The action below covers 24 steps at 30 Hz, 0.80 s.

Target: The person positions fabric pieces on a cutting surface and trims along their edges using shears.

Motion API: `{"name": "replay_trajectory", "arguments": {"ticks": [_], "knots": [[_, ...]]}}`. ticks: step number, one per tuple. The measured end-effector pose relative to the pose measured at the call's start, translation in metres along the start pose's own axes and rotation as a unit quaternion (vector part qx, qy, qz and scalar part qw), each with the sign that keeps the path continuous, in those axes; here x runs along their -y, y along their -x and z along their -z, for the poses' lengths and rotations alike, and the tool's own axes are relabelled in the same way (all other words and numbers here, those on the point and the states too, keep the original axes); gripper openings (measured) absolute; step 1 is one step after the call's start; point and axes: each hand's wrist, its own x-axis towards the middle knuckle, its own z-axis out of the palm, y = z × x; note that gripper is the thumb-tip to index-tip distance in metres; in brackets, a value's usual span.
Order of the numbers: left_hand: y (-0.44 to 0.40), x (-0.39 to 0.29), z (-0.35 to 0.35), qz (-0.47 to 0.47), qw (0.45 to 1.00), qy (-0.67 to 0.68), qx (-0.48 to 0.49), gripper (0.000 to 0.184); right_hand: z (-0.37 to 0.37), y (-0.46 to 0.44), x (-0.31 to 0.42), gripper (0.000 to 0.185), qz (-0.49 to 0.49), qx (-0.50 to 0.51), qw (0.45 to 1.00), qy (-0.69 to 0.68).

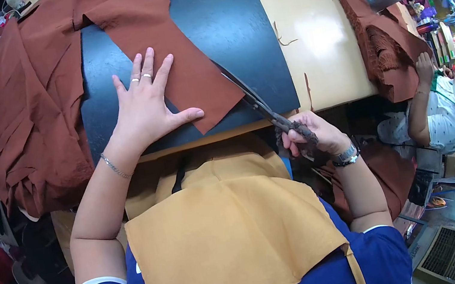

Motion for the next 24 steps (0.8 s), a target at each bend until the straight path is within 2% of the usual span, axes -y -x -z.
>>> {"name": "replay_trajectory", "arguments": {"ticks": [13,16,19,24], "knots": [[0.01,-0.007,-0.002,0.013,1.0,-0.001,-0.003,0.111,0.001,0.005,-0.006,0.03,-0.017,-0.022,1.0,0.005],[0.015,-0.014,0.001,0.016,1.0,-0.005,0.011,0.112,0.004,0.0,-0.008,0.029,-0.027,-0.001,1.0,-0.004],[0.019,-0.018,0.002,0.015,1.0,-0.005,0.015,0.113,-0.001,-0.011,-0.003,0.028,0.014,0.011,1.0,0.006],[0.021,-0.019,0.001,0.02,1.0,-0.004,0.009,0.113,0.002,-0.011,-0.01,0.026,0.013,0.006,1.0,-0.007]]}}
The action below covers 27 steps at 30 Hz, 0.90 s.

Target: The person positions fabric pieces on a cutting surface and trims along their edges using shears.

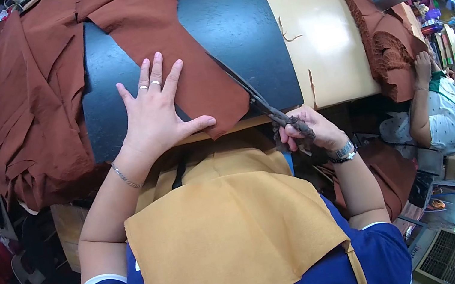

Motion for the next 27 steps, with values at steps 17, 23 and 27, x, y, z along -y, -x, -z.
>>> {"name": "replay_trajectory", "arguments": {"ticks": [17,23,27], "knots": [[0.011,-0.008,0.0,-0.01,1.0,0.013,-0.003,0.112,-0.016,-0.007,0.012,0.026,0.004,-0.01,1.0,0.008],[-0.004,0.005,0.017,-0.036,0.999,-0.021,0.019,0.094,-0.013,-0.002,0.001,0.025,-0.008,-0.009,1.0,-0.015],[-0.034,0.034,0.006,-0.02,0.997,-0.042,-0.065,0.096,-0.011,-0.002,-0.006,0.025,0.011,-0.005,1.0,-0.024]]}}
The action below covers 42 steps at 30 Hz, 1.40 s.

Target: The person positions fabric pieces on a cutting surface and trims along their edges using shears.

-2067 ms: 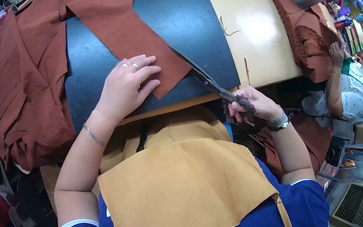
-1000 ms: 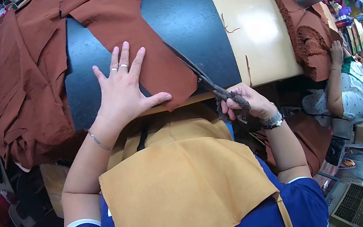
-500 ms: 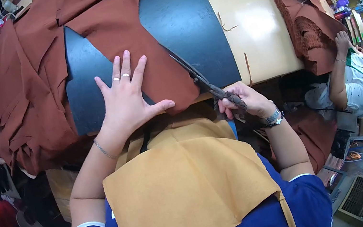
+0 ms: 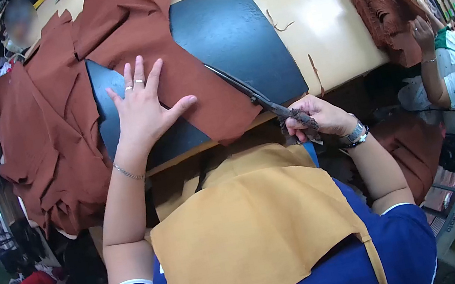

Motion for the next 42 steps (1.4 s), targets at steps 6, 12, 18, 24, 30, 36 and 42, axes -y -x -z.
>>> {"name": "replay_trajectory", "arguments": {"ticks": [6,12,18,24,30,36,42], "knots": [[0.008,-0.006,-0.003,0.011,0.998,-0.011,0.053,0.102,-0.008,-0.004,0.009,0.03,-0.004,0.002,1.0,0.007],[0.016,-0.015,0.002,0.022,0.998,-0.004,0.056,0.107,-0.004,-0.007,0.008,0.032,-0.006,-0.001,1.0,0.021],[0.018,-0.016,-0.002,0.026,0.999,-0.006,0.041,0.108,0.0,-0.002,0.014,0.032,-0.009,0.012,0.999,0.045],[0.022,-0.019,-0.005,0.025,0.999,0.002,0.031,0.107,0.002,-0.013,0.018,0.034,-0.016,0.028,0.996,0.088],[0.022,-0.019,-0.005,0.028,0.999,0.01,0.033,0.108,-0.001,-0.012,0.017,0.034,0.008,0.012,0.999,0.045],[0.024,-0.02,-0.002,0.038,0.998,0.016,0.048,0.108,0.0,-0.002,0.022,0.034,-0.034,0.013,0.997,0.069],[0.031,-0.029,0.003,0.038,0.997,0.015,0.064,0.107,-0.006,-0.016,0.024,0.034,-0.006,0.012,0.998,0.062]]}}
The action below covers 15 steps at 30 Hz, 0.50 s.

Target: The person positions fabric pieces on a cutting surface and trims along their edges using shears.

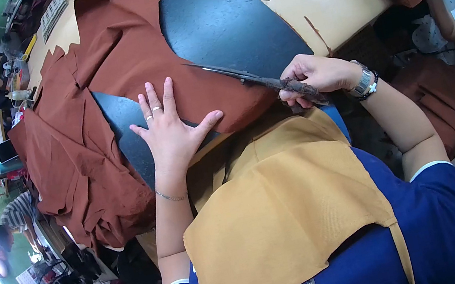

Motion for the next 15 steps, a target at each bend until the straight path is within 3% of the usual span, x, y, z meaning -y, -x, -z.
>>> {"name": "replay_trajectory", "arguments": {"ticks": [15], "knots": [[0.0092,-0.0019,0.0,-0.014,1.0,0.016,-0.002,0.111,-0.003,-0.0012,0.0019,0.033,0.001,0.005,1.0,0.006]]}}
